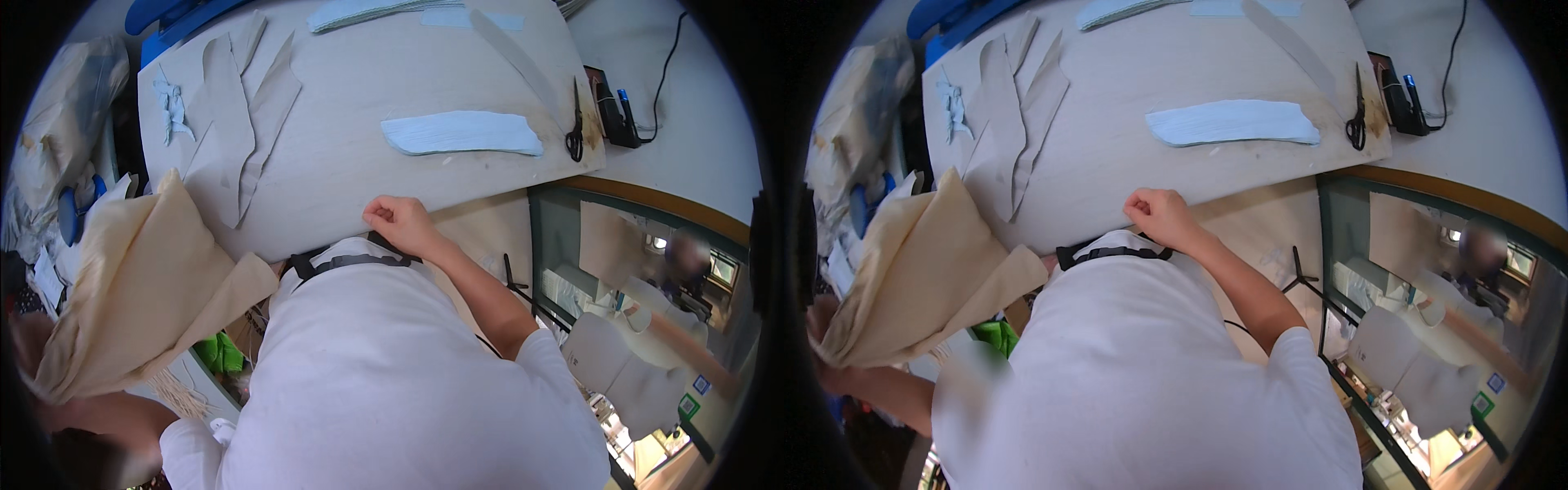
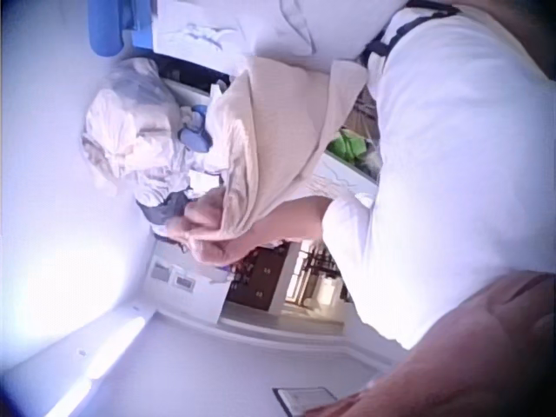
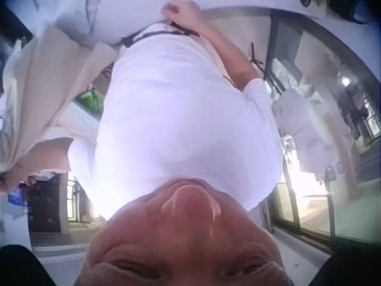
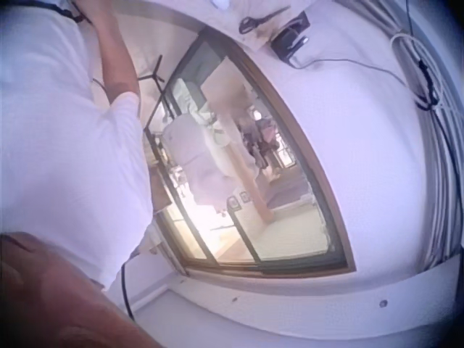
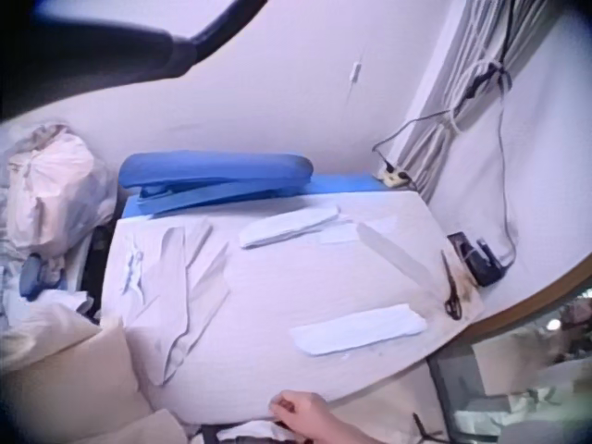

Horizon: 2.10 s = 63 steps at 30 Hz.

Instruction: The person uses shears to cut light blue fabric pieces on a white table, following a paper pattern. They repeatedly align the pattern, cut the fabric, and remove the pattern to reveal the cut shape. The person also handles a beige cloth and stacks the cut fabric pieces.

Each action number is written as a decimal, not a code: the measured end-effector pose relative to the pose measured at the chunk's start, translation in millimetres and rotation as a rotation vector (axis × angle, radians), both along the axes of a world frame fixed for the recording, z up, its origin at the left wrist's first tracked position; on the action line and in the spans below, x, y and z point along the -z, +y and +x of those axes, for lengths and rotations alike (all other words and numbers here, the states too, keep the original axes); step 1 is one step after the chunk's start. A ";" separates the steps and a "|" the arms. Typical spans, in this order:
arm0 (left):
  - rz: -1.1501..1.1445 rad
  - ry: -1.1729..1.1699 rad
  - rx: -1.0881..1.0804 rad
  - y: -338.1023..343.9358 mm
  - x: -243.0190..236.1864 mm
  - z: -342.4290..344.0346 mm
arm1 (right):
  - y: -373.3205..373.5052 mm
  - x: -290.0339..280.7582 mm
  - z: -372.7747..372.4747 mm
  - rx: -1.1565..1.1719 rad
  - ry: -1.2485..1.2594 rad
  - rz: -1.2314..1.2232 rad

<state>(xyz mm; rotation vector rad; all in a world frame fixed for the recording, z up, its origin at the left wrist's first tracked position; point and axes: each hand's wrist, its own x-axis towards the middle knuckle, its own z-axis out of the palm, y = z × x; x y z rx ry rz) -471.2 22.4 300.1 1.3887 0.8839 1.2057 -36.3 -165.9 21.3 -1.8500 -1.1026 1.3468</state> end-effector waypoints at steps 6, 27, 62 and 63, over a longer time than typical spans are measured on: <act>-0.221 0.423 0.222 -83.7 69.4 202.6 | 22.7 13.7 48.4 -0.102 -0.068 0.083; -0.638 0.230 0.282 -162.8 157.4 234.3 | 165.3 -3.7 -51.6 -0.887 -0.771 0.315; -0.146 0.843 -0.085 -130.7 292.4 421.4 | 28.8 45.6 393.9 0.125 -1.080 0.413; -0.089 0.827 -0.079 -129.4 290.1 430.5 | 37.8 55.1 404.4 0.066 -1.186 0.430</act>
